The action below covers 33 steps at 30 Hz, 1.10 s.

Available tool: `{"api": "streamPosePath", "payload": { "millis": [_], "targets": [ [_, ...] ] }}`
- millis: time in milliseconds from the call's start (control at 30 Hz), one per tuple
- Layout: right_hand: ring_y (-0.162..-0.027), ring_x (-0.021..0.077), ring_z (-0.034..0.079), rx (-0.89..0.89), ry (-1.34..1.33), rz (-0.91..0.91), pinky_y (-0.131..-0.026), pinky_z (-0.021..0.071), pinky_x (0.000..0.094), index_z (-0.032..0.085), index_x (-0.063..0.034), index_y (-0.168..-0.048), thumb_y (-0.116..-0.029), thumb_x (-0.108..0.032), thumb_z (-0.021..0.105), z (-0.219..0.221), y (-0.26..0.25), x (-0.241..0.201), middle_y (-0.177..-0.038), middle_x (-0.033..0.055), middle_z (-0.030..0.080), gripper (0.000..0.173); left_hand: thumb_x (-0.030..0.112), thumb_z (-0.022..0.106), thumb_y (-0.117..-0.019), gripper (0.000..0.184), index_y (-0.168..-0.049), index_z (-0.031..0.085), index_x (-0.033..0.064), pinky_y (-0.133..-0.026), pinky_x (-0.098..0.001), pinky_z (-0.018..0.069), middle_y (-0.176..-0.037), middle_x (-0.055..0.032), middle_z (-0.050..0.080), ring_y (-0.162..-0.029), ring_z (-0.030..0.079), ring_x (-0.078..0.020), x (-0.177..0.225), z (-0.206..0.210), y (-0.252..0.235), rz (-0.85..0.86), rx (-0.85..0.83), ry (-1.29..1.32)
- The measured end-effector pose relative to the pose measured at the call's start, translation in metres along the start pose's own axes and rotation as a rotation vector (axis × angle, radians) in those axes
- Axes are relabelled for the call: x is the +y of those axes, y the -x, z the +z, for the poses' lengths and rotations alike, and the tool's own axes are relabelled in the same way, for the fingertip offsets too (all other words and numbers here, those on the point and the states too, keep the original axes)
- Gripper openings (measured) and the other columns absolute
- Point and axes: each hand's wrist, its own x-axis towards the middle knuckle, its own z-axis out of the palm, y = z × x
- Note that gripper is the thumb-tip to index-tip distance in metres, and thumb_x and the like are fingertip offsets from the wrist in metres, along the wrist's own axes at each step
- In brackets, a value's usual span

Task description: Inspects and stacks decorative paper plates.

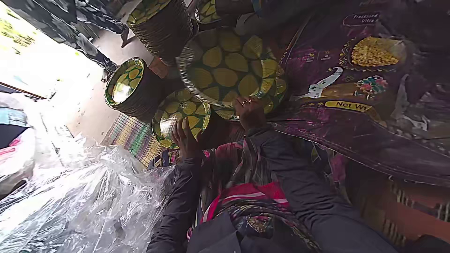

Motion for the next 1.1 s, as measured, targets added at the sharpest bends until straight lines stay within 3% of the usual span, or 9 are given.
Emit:
{"api": "streamPosePath", "payload": {
  "millis": [67,167,367,533,633,800,900,1000,1100],
  "targets": [
    [-0.117,0.0445,0.067,-0.341,0.039,0.197,-0.105,0.0456,0.0598,0.070,0.0068,-0.119,-0.0984,0.007,0.053,0.005,0.000,0.011,-0.123,0.0255,0.071,0.027,0.016,0.071,-0.0934,0.057,-0.147,0.055,0.0034,-0.121,-0.0723,0.0170,-0.155,-0.0250,0.048,-0.150,0.036,-0.0461,-0.007,0.012,-0.001,-0.173,-0.375,-0.028],
    [-0.134,0.0468,0.052,-0.888,0.061,0.433,-0.115,0.0314,0.0634,0.060,0.0081,-0.133,-0.1069,-0.008,0.048,0.019,-0.004,0.019,-0.135,0.0310,0.060,0.033,0.018,0.062,-0.1029,0.033,-0.135,0.068,0.0102,-0.118,-0.0557,0.0372,-0.146,-0.0156,0.059,-0.139,0.053,-0.0351,-0.011,0.020,-0.008,-0.364,-0.664,-0.023],
    [-0.135,0.0455,0.052,-1.011,0.012,0.378,-0.112,0.0360,0.0637,0.059,0.0030,-0.136,-0.1093,-0.033,0.049,0.021,-0.001,0.004,-0.135,0.0294,0.061,0.046,0.018,0.065,-0.1020,0.028,-0.127,0.074,0.0095,-0.115,-0.0546,0.0422,-0.132,-0.0176,0.068,-0.130,0.061,-0.0361,-0.029,0.023,-0.009,-0.363,-0.634,0.094],
    [-0.147,0.0479,0.037,-0.750,-0.181,0.216,-0.118,0.0259,0.0686,0.052,-0.0014,-0.148,-0.1005,-0.020,0.067,0.020,0.008,-0.009,-0.151,0.0278,0.050,0.053,0.013,0.053,-0.1064,0.029,-0.127,0.072,0.0047,-0.118,-0.0543,0.0392,-0.136,-0.0177,0.066,-0.135,0.057,-0.0357,-0.021,0.000,-0.020,-0.351,-0.708,-0.026],
    [-0.151,0.0461,0.033,-0.355,-0.262,-0.089,-0.118,0.0275,0.0685,0.050,-0.0082,-0.152,-0.0818,-0.002,0.082,0.012,0.007,-0.028,-0.160,0.0226,0.043,0.077,0.000,0.060,-0.0964,0.020,-0.104,0.078,-0.0004,-0.108,-0.0601,0.0446,-0.111,-0.0210,0.075,-0.113,0.068,-0.0412,-0.017,-0.020,-0.006,0.081,-0.296,-0.013],
    [-0.100,0.0359,0.075,0.089,-0.390,-0.418,-0.093,0.0565,0.0546,0.078,-0.0030,-0.101,-0.0931,0.005,0.059,0.009,0.003,-0.044,-0.098,0.0161,0.078,0.022,0.008,0.068,-0.0974,0.013,-0.096,0.081,0.0113,-0.113,-0.0495,0.0376,-0.101,-0.0064,0.078,-0.109,0.068,-0.0251,0.003,-0.041,-0.003,0.471,0.318,0.130],
    [-0.106,0.0376,0.074,0.158,-0.252,-0.293,-0.090,0.0583,0.0515,0.076,-0.0006,-0.106,-0.0931,0.005,0.059,-0.006,0.000,-0.038,-0.111,0.0182,0.077,0.022,0.025,0.068,-0.0993,0.026,-0.117,0.073,0.0074,-0.116,-0.0499,0.0349,-0.122,-0.0148,0.069,-0.125,0.059,-0.0317,0.007,-0.044,-0.009,0.326,0.468,0.032],
    [-0.121,0.0420,0.067,0.083,-0.098,-0.080,-0.100,0.0536,0.0551,0.071,0.0030,-0.121,-0.0955,0.008,0.056,-0.010,-0.003,-0.015,-0.127,0.0203,0.071,0.030,0.029,0.071,-0.0954,0.055,-0.138,0.059,-0.0027,-0.112,-0.0586,0.0420,-0.135,-0.0265,0.063,-0.130,0.058,-0.0445,0.002,-0.031,-0.012,0.066,0.170,0.012],
    [-0.133,0.0430,0.058,-0.253,0.020,0.164,-0.110,0.0431,0.0600,0.066,0.0047,-0.130,-0.1004,0.007,0.048,-0.003,-0.001,0.013,-0.140,0.0219,0.064,0.035,0.024,0.071,-0.0975,0.062,-0.150,0.049,-0.0011,-0.119,-0.0685,0.0264,-0.148,-0.0299,0.053,-0.144,0.043,-0.0490,-0.006,-0.012,-0.017,-0.143,-0.436,-0.052]
  ]
}}
